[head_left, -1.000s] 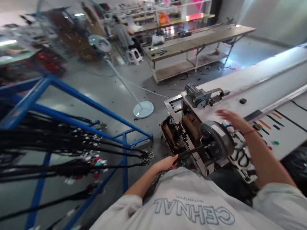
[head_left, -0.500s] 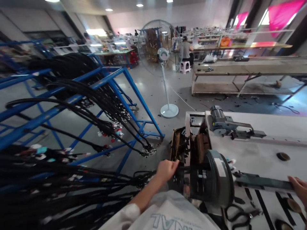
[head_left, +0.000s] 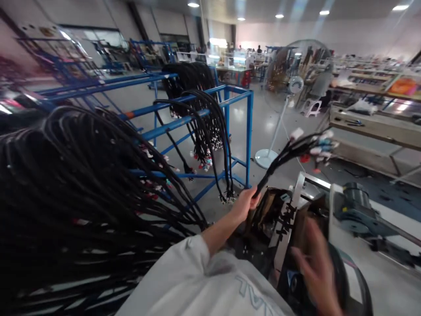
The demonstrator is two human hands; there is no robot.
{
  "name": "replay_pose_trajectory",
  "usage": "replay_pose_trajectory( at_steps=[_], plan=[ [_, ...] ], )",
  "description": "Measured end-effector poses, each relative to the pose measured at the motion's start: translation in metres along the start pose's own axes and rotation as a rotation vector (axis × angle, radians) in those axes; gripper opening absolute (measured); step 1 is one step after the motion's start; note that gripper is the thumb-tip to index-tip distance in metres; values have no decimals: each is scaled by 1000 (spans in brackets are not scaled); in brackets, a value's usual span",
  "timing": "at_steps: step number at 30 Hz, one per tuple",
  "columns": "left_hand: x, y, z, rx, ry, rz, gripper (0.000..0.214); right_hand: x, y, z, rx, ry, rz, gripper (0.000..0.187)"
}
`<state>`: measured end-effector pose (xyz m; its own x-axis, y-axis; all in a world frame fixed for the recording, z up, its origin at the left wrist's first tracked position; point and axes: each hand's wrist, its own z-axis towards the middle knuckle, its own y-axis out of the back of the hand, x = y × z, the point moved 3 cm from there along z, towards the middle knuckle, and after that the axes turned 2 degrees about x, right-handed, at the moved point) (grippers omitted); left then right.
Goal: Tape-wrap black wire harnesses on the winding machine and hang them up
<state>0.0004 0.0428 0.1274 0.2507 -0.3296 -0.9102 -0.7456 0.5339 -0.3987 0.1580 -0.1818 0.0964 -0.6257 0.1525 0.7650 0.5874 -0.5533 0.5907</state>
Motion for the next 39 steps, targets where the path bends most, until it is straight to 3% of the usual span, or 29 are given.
replay_pose_trajectory(
  at_steps=[2, 4, 6, 8, 9, 10, 11, 13, 14, 16, 18, 19, 20, 22, 23, 25, 26, 28, 30, 33, 35, 37, 39],
  plan=[
    [-53, 3, 23, 1, -133, -225, 61, 17, -107, 7, 276, -8, 226, 66],
    [-123, 27, 29, -104, -377, -331, 51, 23, -188, 13, 482, -151, 305, 60],
    [-187, 60, 11, -300, -711, -341, 45, 36, -232, 27, 613, -215, 287, 64],
    [-225, 88, -29, -529, -1111, -252, 39, 71, -245, 55, 652, -99, 268, 60],
    [-229, 97, -49, -577, -1232, -179, 40, 97, -245, 71, 656, 28, 276, 54],
    [-226, 102, -63, -532, -1260, -117, 43, 127, -244, 88, 667, 163, 290, 46],
    [-215, 107, -68, -412, -1170, -73, 47, 156, -243, 104, 717, 309, 309, 38],
    [-180, 119, -60, -175, -824, 40, 57, 207, -245, 136, 771, 633, 383, 25],
    [-162, 133, -51, -202, -694, 88, 59, 224, -247, 155, 717, 718, 419, 23],
    [-137, 168, -33, -422, -610, 197, 63, 238, -254, 199, 446, 700, 471, 22],
    [-126, 200, -20, -609, -663, 389, 69, 240, -259, 235, 144, 497, 490, 22],
    [-124, 211, -17, -641, -699, 479, 71, 243, -261, 246, 96, 396, 509, 21],
    [-123, 218, -15, -638, -728, 552, 72, 249, -262, 250, 149, 318, 549, 22],
    [-122, 224, -18, -605, -752, 624, 70, 273, -258, 237, 487, 230, 700, 34],
    [-123, 225, -21, -599, -754, 632, 69, 287, -252, 223, 696, 231, 807, 42],
    [-123, 224, -26, -571, -757, 605, 68, 305, -235, 193, 893, 262, 1006, 50],
    [-123, 224, -28, -527, -756, 568, 68, 304, -228, 181, 896, 266, 1086, 54],
    [-123, 221, -26, -373, -724, 442, 70, 277, -225, 164, 768, 223, 1124, 59],
    [-121, 215, -20, -181, -641, 275, 73, 222, -238, 147, 623, 118, 967, 62],
    [-123, 201, -11, 0, -473, 43, 70, 123, -269, 102, 701, -88, 551, 61],
    [-131, 191, -8, -9, -403, -74, 51, 67, -276, 65, 733, -184, 390, 58],
    [-147, 184, -7, -84, -393, -171, 29, 24, -266, 33, 644, -273, 300, 55],
    [-167, 182, -8, -171, -454, -238, 29, -8, -247, 10, 539, -327, 257, 51]
  ],
)
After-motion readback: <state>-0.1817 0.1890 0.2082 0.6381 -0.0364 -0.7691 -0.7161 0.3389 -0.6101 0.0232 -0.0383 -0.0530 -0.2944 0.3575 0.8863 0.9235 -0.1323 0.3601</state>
